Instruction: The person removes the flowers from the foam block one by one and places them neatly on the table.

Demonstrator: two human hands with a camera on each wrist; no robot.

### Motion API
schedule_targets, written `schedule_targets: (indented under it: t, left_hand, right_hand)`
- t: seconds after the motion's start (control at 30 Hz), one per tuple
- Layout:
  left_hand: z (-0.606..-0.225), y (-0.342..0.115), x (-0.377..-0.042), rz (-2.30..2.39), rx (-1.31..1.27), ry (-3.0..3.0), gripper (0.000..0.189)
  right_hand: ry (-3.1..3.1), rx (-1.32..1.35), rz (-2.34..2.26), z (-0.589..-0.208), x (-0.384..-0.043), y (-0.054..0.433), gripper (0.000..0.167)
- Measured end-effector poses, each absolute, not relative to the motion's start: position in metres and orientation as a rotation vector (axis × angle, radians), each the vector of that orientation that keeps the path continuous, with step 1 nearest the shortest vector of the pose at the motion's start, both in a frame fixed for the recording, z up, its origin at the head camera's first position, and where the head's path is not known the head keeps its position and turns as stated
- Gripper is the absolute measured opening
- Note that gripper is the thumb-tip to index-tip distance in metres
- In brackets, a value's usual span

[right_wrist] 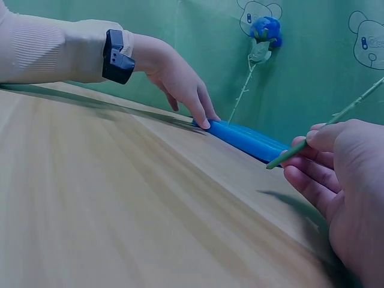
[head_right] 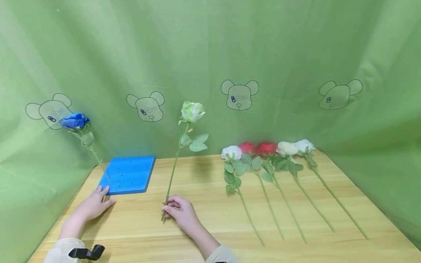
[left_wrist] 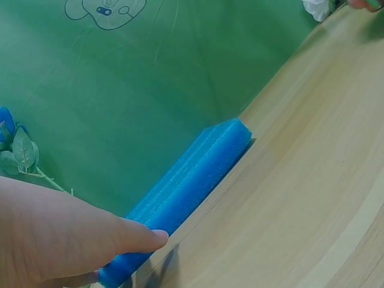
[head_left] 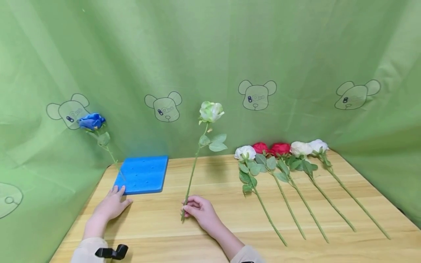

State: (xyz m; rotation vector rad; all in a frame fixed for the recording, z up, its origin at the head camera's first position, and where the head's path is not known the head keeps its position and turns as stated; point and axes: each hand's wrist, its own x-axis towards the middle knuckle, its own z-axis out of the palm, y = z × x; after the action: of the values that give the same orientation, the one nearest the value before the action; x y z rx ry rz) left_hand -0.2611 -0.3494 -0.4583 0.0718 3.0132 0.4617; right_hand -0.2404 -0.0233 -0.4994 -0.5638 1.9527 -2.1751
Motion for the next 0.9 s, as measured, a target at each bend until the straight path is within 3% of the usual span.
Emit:
schedule_targets:
  t: [0.9]
  left_hand:
    - [-0.460, -0.351, -0.262, 0.473, 0.087, 3.011, 0.072]
  right_hand:
    - [1.808, -0.486, -2.080, -0.496, -0.209, 0.032, 0.038]
